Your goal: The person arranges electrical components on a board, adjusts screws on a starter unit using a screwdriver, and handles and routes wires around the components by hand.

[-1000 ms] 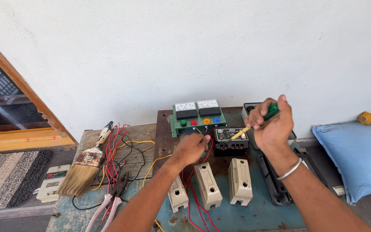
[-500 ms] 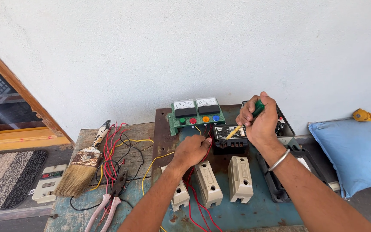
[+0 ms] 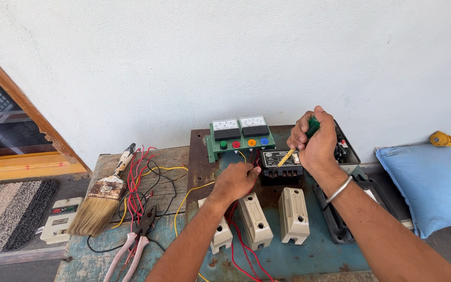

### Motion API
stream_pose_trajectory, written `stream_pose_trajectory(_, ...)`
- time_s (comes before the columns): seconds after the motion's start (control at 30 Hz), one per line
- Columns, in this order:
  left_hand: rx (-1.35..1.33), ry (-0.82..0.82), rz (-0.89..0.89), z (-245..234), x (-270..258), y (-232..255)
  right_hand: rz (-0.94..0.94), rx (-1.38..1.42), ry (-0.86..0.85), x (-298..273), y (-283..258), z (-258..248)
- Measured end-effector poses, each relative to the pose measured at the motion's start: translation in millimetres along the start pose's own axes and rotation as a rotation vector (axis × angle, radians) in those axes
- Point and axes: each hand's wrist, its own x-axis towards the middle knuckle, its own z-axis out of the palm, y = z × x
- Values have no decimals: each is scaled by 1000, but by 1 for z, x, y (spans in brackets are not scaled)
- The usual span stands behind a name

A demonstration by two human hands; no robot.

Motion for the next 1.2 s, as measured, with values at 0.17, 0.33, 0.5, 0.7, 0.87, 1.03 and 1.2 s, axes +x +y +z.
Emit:
stream_pose_trajectory(0.17, -20, -73, -31, -6, -5, 9, 1, -18, -38, 5, 6, 4)
stream_pose_trajectory(0.33, -37, -81, -21, -11, -9, 15, 17, -19, -71, 6, 9, 2)
stream_pose_trajectory(0.5, -69, -86, 1, -11, -9, 12, 12, -81, -95, 5, 2, 9)
stream_pose_trajectory(0.7, -153, 34, 178, -1, -3, 2, -65, -327, 25, 4, -10, 48)
stream_pose_trajectory(0.87, -103, -84, 22, -10, -9, 12, -148, -266, -8, 1, 5, 54)
stream_pose_trajectory(1.03, -80, -57, 35, -10, -10, 13, 24, -293, -253, 23, 3, 46)
stream_pose_trajectory(1.2, -95, -97, -12, -10, -8, 12, 166, -213, -323, 36, -7, 31)
